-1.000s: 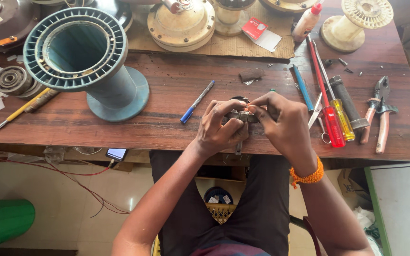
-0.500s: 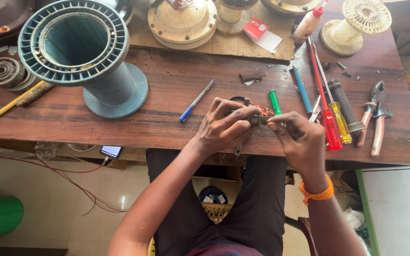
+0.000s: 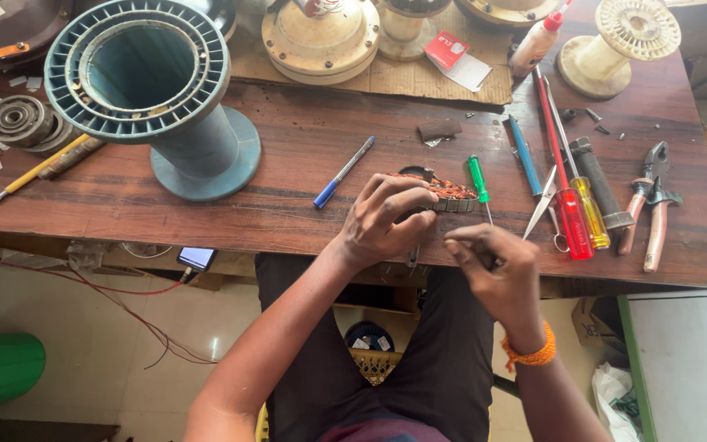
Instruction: The person sits at a workbench and reworks the copper wire coil of a small electric motor armature, holding the armature in one hand while guiding and pressing the copper windings with the other, turning the armature to work around it. Various screwdrivers, pliers and other hand tools lie on the bench around the work.
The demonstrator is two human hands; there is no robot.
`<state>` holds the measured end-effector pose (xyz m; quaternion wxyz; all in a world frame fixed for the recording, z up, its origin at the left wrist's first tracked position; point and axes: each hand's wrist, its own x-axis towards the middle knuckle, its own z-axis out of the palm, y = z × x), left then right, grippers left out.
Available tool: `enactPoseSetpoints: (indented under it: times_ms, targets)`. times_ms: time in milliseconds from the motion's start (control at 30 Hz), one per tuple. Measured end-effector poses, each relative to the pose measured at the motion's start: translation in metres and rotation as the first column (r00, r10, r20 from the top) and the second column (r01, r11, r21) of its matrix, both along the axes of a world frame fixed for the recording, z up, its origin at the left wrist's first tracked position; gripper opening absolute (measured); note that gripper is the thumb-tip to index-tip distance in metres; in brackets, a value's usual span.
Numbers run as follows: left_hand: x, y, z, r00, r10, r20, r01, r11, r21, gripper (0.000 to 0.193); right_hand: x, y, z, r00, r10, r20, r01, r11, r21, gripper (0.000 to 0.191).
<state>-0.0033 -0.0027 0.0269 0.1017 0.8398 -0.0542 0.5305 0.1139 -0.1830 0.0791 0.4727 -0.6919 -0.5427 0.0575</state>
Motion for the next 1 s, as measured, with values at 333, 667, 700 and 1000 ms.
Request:
enactPoseSetpoints:
  times_ms: [333, 667, 700, 1000]
  targets:
    - [0.004, -0.001, -0.008, 0.999, 0.036, 0.030, -0.032, 0.993, -0.115, 0.022, 0.010, 0.051, 0.043, 0.993, -0.105, 0.060, 0.113, 0.983, -0.147, 0.007]
    - [0.003, -0.001, 0.008, 0.999, 0.010, -0.052, -0.010, 1.000, -0.008, 0.025, 0.050, 0.052, 0.035, 0.974, -0.061, -0.220, 0.013, 0.977, -0.213, 0.011]
    - [0.003, -0.001, 0.009, 0.999, -0.002, -0.039, 0.001, 1.000, -0.019, 0.025, 0.052, 0.049, 0.031, 0.965, -0.020, -0.263, -0.026, 0.985, -0.169, 0.011]
    - [0.001, 0.000, 0.008, 0.998, -0.001, -0.061, -0.001, 1.000, -0.029, 0.021, 0.018, 0.001, -0.008, 0.994, -0.101, 0.041, 0.102, 0.994, -0.032, 0.008]
